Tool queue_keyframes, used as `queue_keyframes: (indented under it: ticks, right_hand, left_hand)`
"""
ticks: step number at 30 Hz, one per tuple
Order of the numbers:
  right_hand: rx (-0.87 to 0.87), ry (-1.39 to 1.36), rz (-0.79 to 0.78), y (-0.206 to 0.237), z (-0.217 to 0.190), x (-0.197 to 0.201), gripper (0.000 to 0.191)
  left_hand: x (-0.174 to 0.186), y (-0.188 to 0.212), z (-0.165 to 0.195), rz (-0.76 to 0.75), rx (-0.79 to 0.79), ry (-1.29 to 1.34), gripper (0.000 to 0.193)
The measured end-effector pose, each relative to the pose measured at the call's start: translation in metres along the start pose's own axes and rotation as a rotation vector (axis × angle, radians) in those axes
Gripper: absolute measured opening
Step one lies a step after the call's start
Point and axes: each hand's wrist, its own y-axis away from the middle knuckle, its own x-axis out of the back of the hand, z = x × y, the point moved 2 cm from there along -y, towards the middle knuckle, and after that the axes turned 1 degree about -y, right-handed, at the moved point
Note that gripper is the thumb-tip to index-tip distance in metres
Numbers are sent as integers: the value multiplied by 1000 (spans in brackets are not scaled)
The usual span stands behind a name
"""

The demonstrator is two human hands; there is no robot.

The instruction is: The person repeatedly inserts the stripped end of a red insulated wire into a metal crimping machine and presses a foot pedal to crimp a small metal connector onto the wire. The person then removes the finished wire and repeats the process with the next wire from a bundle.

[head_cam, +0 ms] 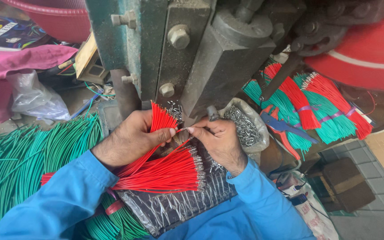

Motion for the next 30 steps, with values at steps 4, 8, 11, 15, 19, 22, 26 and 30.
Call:
queue_keyframes:
  ticks: [4, 8, 11, 15, 19, 22, 26, 30]
  right_hand:
    - [-38, -109, -25, 1, -4, -3, 13]
    - [0, -167, -96, 9, -14, 3, 16]
    - [46, -109, -122, 19, -25, 16, 16]
    - [-33, 219, -66, 30, -36, 37, 15]
    - [127, 674, -121, 37, -44, 45, 17]
    - [129, 620, -128, 41, -44, 43, 14]
    - [124, 631, -137, 43, -41, 41, 13]
    - [74, 575, -108, 45, -33, 44, 11]
  left_hand:
    - [0, -1, -3, -9, 6, 42, 18]
    - [0, -1, -6, -35, 53, 140, 18]
    - [1, 0, -5, -58, 13, 134, 19]
    - [0, 1, -5, -98, -48, 160, 19]
    - [0, 0, -6, -99, -32, 143, 19]
    - [0, 0, -5, -105, -29, 147, 19]
    - [0, 0, -4, -104, -35, 138, 19]
    - [-1, 1, -3, -104, -63, 155, 19]
